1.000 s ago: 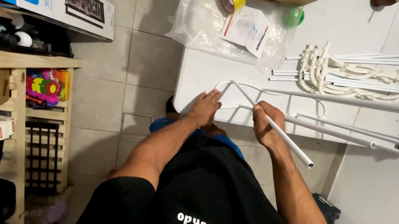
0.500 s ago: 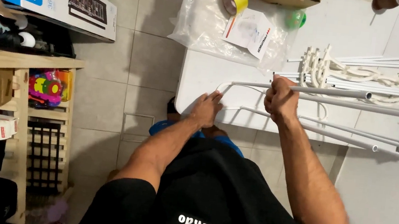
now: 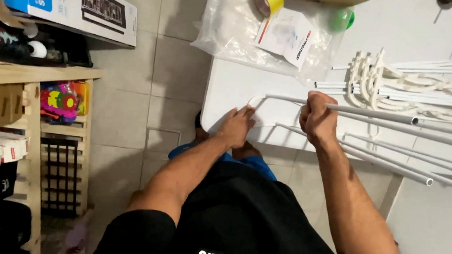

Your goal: Assembling a multi-tier white shoe rack by inserting support rods into the side frames.

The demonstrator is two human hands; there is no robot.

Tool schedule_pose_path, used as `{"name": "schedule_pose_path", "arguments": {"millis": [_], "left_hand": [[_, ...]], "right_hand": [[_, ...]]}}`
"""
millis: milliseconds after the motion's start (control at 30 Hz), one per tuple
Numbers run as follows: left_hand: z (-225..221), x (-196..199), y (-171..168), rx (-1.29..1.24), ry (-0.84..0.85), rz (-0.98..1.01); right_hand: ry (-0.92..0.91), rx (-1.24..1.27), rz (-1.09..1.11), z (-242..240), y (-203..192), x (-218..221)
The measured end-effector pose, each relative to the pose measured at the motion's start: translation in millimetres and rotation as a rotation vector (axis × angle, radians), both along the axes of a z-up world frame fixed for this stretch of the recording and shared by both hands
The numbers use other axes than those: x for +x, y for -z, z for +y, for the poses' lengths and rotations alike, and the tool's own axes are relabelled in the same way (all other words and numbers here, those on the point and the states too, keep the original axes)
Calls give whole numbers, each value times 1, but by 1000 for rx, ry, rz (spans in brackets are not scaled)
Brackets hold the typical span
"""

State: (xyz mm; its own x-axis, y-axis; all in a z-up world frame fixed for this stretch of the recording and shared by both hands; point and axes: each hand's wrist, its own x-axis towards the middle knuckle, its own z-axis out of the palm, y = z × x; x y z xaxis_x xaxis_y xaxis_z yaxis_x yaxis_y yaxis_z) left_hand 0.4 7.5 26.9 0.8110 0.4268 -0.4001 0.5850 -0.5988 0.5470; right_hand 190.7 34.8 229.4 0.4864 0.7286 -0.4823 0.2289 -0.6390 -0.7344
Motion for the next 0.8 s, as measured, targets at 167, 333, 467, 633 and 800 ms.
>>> {"name": "schedule_pose_path", "arguments": {"millis": [167, 333, 467, 633, 800], "left_hand": [[-9, -3, 4, 92, 17, 17], [7, -6, -12, 67, -4, -17], [21, -9, -6, 107, 158, 77], [28, -10, 4, 75, 173, 151], [34, -8, -20, -58, -26, -221]], "right_hand": [[111, -13, 171, -21, 10, -18], [66, -80, 274, -102, -20, -35], [-312, -418, 190, -205, 6, 10], [154, -460, 114, -302, 23, 66], [423, -495, 183, -322, 16, 139]]}}
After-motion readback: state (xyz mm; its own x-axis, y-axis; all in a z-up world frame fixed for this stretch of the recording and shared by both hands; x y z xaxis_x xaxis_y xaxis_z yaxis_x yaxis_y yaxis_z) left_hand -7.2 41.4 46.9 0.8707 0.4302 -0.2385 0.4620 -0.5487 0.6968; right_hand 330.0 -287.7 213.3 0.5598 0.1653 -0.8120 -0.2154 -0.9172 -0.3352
